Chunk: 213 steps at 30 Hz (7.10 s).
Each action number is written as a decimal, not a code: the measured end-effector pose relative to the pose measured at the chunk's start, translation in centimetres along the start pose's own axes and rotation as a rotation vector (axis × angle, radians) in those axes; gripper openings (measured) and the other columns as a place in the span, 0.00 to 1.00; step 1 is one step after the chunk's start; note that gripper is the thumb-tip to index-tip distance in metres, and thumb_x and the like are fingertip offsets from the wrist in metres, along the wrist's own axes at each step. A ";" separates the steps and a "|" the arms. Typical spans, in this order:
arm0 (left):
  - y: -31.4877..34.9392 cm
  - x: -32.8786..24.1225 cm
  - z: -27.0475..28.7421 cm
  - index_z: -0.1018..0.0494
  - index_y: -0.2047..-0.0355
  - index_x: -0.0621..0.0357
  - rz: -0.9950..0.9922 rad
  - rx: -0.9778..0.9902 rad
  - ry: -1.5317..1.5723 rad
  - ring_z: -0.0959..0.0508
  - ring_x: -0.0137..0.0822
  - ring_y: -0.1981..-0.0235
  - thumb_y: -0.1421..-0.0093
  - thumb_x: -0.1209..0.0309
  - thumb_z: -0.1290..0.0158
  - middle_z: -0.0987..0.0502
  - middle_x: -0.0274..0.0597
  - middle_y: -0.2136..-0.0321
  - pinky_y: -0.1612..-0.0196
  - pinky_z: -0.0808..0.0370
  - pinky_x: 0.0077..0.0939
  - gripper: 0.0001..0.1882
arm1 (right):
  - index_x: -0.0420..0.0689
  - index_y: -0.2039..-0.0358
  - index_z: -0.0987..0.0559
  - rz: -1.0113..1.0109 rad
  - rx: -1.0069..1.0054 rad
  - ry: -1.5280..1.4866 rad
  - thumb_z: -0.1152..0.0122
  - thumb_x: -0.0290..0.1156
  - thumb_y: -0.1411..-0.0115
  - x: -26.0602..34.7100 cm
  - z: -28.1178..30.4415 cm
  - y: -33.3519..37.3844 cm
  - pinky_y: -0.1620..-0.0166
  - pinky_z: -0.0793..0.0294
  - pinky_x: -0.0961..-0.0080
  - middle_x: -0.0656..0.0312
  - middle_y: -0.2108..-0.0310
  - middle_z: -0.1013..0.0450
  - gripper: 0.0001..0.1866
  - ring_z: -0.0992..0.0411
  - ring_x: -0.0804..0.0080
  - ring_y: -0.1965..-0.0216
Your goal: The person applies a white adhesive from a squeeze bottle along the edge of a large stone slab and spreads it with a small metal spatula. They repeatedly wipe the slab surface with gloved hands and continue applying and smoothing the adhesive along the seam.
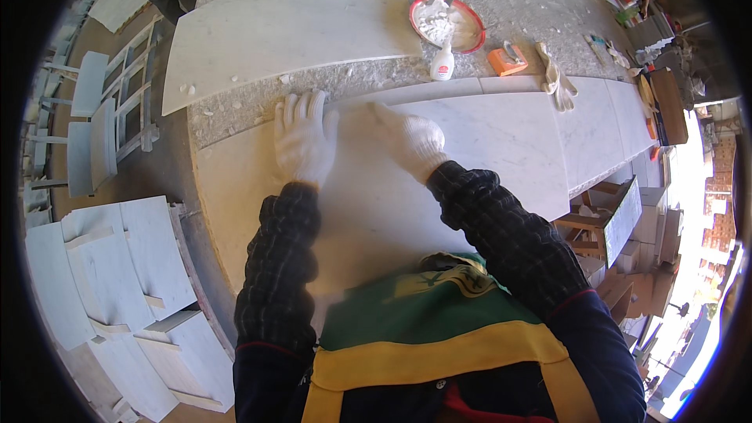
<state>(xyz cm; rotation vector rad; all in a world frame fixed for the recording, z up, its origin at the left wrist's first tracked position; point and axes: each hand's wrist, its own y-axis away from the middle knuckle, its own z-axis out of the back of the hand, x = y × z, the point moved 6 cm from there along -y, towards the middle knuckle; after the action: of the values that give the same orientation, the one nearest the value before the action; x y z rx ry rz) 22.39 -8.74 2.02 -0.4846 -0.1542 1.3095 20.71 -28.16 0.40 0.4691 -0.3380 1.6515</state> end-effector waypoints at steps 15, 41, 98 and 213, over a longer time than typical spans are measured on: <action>0.2 0.1 0.0 0.26 0.37 0.50 0.002 -0.022 0.012 0.29 0.51 0.33 0.28 0.55 0.46 0.21 0.44 0.40 0.26 0.39 0.50 0.24 | 0.54 0.37 0.26 0.051 -0.106 -0.016 0.46 0.40 0.29 -1.1 1.1 1.6 0.59 0.22 0.50 0.49 0.61 0.18 0.22 0.19 0.46 0.60; 0.3 0.6 1.7 0.25 0.38 0.52 -0.006 -0.172 0.175 0.30 0.52 0.32 0.29 0.61 0.45 0.22 0.46 0.41 0.26 0.39 0.50 0.21 | 0.58 0.31 0.28 0.187 -0.350 0.079 0.45 0.39 0.29 -3.1 1.4 3.4 0.70 0.21 0.55 0.52 0.63 0.17 0.26 0.18 0.54 0.65; 1.9 0.2 3.5 0.20 0.43 0.51 -0.176 -0.060 0.142 0.28 0.49 0.33 0.32 0.61 0.41 0.19 0.43 0.43 0.24 0.42 0.56 0.19 | 0.37 0.44 0.20 0.266 -0.039 -0.084 0.29 0.29 0.43 -1.5 4.4 16.2 0.69 0.22 0.56 0.52 0.71 0.19 0.26 0.21 0.50 0.72; 0.4 3.0 -1.4 0.24 0.44 0.59 0.474 0.101 0.650 0.17 0.55 0.51 0.34 0.48 0.38 0.17 0.58 0.52 0.47 0.23 0.45 0.29 | 0.36 0.45 0.16 -0.375 0.025 -0.820 0.39 0.32 0.31 -7.8 5.3 10.1 0.71 0.28 0.82 0.66 0.71 0.23 0.18 0.30 0.82 0.76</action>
<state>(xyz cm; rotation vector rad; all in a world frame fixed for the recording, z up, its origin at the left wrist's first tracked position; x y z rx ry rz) 23.36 -6.19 0.09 -0.8689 0.5966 1.5384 12.03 -38.83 1.70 1.1525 -0.7759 1.0372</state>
